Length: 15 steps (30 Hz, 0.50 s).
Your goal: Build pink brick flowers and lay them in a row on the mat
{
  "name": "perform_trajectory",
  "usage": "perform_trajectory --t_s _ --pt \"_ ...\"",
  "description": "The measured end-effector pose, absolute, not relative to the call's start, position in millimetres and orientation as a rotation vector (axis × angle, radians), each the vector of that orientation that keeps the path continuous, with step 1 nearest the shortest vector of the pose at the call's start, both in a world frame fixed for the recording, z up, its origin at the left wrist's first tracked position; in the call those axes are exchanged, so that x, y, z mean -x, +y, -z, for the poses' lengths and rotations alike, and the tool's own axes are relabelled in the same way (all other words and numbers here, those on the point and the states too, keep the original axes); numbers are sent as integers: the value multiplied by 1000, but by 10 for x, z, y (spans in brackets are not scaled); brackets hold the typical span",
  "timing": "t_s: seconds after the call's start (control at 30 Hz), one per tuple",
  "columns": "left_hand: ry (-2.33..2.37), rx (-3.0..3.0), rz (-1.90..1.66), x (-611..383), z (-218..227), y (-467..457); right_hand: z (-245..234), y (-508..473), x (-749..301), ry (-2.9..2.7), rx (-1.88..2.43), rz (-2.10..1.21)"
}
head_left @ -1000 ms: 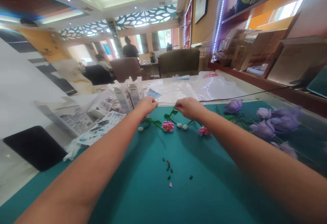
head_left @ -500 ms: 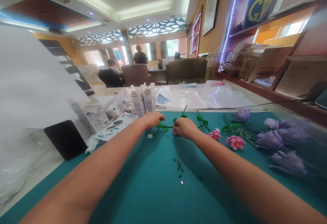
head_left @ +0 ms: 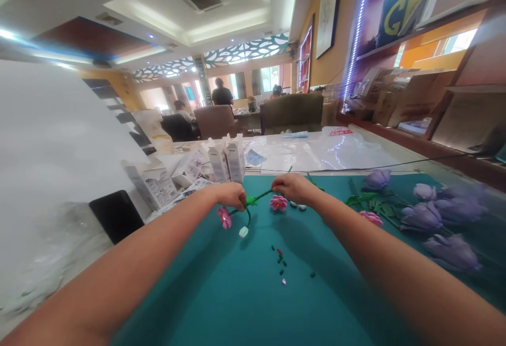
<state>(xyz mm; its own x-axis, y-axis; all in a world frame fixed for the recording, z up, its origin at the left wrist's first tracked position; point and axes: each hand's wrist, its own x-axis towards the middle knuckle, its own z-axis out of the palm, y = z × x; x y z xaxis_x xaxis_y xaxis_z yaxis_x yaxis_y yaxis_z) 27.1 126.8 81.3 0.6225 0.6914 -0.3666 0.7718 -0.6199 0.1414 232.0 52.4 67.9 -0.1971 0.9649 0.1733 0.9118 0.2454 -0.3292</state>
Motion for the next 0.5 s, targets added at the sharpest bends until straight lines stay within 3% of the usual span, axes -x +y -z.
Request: perform_trajectory --t_s 0.3,0.5 --pt "1307 -2420 181 -265 -852 1453 -656 303 -2604 -1840 1544 221" --pt "1490 -2182 -26 -313 -590 1824 -189 -115 -2735 -2030 1539 -162"
